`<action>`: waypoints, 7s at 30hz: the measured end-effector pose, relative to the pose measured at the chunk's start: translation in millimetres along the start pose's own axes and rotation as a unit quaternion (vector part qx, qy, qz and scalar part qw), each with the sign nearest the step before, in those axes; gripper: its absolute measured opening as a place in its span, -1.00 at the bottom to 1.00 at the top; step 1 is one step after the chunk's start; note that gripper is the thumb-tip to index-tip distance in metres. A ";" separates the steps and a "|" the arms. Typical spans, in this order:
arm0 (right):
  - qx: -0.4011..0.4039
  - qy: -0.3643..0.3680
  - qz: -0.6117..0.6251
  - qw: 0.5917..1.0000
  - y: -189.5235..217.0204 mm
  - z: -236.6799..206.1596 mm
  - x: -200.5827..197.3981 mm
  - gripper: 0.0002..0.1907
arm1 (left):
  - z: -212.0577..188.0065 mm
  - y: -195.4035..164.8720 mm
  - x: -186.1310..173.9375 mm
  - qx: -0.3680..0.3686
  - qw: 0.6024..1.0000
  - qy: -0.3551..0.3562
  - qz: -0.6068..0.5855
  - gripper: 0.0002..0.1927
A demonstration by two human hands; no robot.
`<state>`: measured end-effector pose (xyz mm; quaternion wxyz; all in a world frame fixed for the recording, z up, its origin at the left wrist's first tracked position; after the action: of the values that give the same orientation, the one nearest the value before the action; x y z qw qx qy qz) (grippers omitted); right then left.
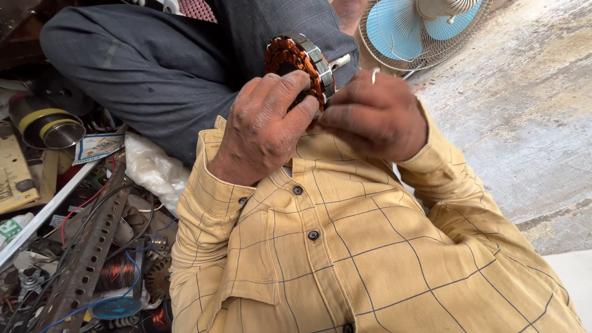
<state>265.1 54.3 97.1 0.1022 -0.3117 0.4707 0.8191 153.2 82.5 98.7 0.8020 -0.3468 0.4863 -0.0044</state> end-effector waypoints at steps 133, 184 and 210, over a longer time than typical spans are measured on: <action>0.191 -0.092 0.248 0.945 -54.5 28.5 17.7 -0.67 | -57.5 41.0 6.2 -0.156 0.976 -0.123 -0.089 -0.37; 0.030 0.004 0.237 0.971 -3.9 30.6 54.3 -0.79 | -128.3 93.4 75.3 -0.190 0.448 -0.246 -0.838 0.17; 0.012 -0.024 0.109 0.994 -8.0 12.5 50.7 -0.71 | -87.8 74.9 68.5 -0.204 0.478 -0.177 -0.836 0.28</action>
<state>223.9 62.7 65.2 0.0272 -0.2374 0.5087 0.8271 95.8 67.3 -21.7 0.3948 -0.7367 -0.1981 -0.5120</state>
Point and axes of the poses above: each hand's wrist, its own z-axis towards the middle knuckle, its own x-axis out of the palm, y = z × x, the point moved 10 cm from there along z, towards the middle knuckle
